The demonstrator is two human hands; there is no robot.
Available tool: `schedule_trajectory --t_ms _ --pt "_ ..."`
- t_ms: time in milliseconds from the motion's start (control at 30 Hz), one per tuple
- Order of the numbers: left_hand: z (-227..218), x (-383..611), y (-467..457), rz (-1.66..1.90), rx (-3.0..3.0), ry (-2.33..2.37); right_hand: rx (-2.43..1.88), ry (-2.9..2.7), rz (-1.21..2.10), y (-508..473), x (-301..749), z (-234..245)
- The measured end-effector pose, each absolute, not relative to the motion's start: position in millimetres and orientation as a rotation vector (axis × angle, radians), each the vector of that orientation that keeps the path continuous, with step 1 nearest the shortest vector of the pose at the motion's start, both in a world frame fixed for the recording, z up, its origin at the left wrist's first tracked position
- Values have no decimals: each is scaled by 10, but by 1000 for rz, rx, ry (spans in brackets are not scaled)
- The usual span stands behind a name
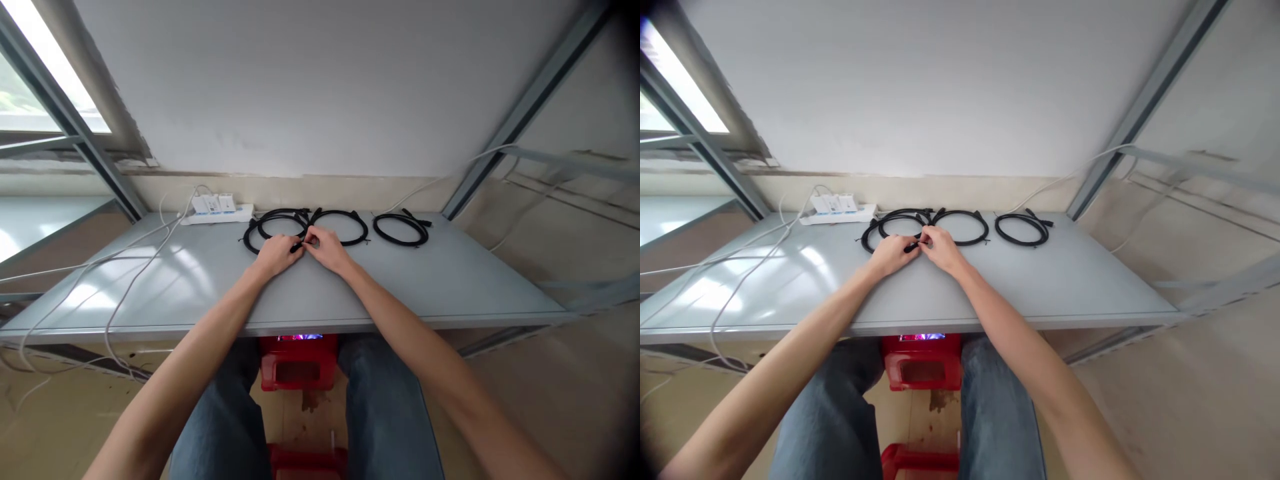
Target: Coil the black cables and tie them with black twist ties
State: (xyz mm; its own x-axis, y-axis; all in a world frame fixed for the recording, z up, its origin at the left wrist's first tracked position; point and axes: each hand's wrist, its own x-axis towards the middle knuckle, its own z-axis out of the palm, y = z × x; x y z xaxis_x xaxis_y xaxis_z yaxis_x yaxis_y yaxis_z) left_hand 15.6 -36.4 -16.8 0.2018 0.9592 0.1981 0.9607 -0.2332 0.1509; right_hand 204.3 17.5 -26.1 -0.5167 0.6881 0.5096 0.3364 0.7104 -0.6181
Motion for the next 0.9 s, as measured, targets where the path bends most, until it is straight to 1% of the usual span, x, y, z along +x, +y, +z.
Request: schedule_trajectory --t_ms 300,500,800,900 --pt "-121 217 -380 -365 -2447 -1989 -877 -2240 491 263 2097 -346" --pt "-26 163 -452 -320 -2433 -1954 -892 -2149 406 389 2143 -382" --pt "3 209 -489 -196 -2388 -1931 -729 -2202 470 242 2058 -320" --pt "-15 281 -504 -156 -2373 -1997 -760 -2178 490 228 2043 -298"
